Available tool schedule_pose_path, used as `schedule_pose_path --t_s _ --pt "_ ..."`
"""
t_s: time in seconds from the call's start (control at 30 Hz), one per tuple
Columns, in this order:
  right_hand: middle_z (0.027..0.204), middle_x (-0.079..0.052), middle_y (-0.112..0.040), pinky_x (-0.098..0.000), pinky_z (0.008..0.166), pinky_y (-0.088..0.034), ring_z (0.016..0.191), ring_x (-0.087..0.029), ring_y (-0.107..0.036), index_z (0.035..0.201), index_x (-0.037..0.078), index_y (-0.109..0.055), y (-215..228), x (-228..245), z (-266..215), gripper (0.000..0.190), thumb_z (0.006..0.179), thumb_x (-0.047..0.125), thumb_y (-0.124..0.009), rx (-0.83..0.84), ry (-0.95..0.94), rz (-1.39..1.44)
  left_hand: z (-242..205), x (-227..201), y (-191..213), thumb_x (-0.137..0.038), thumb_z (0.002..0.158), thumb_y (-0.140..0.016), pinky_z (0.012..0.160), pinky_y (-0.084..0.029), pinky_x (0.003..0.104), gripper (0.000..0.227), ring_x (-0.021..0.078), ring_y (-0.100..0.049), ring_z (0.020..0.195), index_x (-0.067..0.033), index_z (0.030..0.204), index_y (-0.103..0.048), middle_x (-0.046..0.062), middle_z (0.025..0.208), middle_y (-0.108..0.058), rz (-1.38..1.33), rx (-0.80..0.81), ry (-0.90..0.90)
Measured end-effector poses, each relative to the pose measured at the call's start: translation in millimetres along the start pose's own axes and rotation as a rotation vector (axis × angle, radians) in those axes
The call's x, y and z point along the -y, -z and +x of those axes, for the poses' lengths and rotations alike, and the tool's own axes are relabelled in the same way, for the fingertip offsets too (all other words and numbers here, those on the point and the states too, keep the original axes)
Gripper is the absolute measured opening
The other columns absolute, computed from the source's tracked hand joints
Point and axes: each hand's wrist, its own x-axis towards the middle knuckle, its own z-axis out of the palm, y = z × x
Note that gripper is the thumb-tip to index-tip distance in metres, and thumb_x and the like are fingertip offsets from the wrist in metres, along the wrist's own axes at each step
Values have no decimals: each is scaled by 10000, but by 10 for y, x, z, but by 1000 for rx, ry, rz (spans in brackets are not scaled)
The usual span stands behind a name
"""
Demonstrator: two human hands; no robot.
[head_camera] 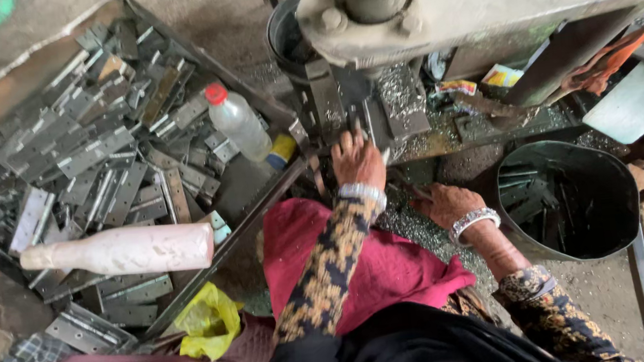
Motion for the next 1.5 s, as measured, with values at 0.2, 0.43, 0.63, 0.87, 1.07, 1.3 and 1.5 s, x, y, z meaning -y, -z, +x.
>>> schedule_pose_path --t_s 0.2,0.43,0.63,0.87,1.07,1.3,1.5 --pt "918 -218 -761 -517 746 -602 835 -409 -756 1092 91 -676 -1005 -371 236 521 961 577 -542 -104 -47 129 209 -31 -44 -420 977 -565 1121 -297 520 423 300 -420 1389 -95 1196 -723 72 1510 -505 28 -62 38" --pt "901 -268 -736 -540 719 -559 847 -442 -718 1020 36 -691 -1091 -658 553 593 960 618 -595 -83 2 190 117 52 17 -271 932 -622 1038 -343 476 313 256 -489 1297 -80 1135 -765 66 1553 -519 34 -125 -31" --pt "822 -238 -756 -465 686 -588 749 -383 -778 845 64 -722 -1175 -668 582 480 923 533 -656 4 -62 240 263 -42 -33 -227 979 -587 1037 -336 435 243 254 -501 1291 -93 1039 -781 96 1281 -682 35 -109 -30" --pt "806 -246 -710 -536 646 -537 758 -432 -709 878 64 -731 -1523 -893 778 506 968 539 -583 -222 139 166 230 0 -200 -149 948 -610 985 -369 439 184 255 -523 1250 -110 994 -784 93 1205 -715 91 -279 -25" --pt "823 -289 -711 -541 674 -545 794 -445 -719 911 15 -746 -1746 -884 605 604 974 596 -596 -159 28 261 84 -60 -273 -209 920 -621 965 -370 449 201 259 -525 1232 -114 958 -794 81 1244 -706 56 -241 -46" --pt "844 -246 -734 -522 681 -578 795 -414 -743 1010 68 -735 -1180 -707 626 524 977 552 -538 -135 90 104 405 68 -208 -191 914 -588 1007 -351 476 215 263 -484 1349 -131 938 -792 68 1362 -660 91 -309 -39" --pt "893 -231 -748 -528 756 -576 872 -414 -745 1004 77 -740 -864 -389 324 569 939 610 -554 -131 -37 161 594 0 -276 -200 905 -553 1024 -343 504 355 280 -494 1322 -85 1153 -779 60 1361 -663 24 -467 -14"
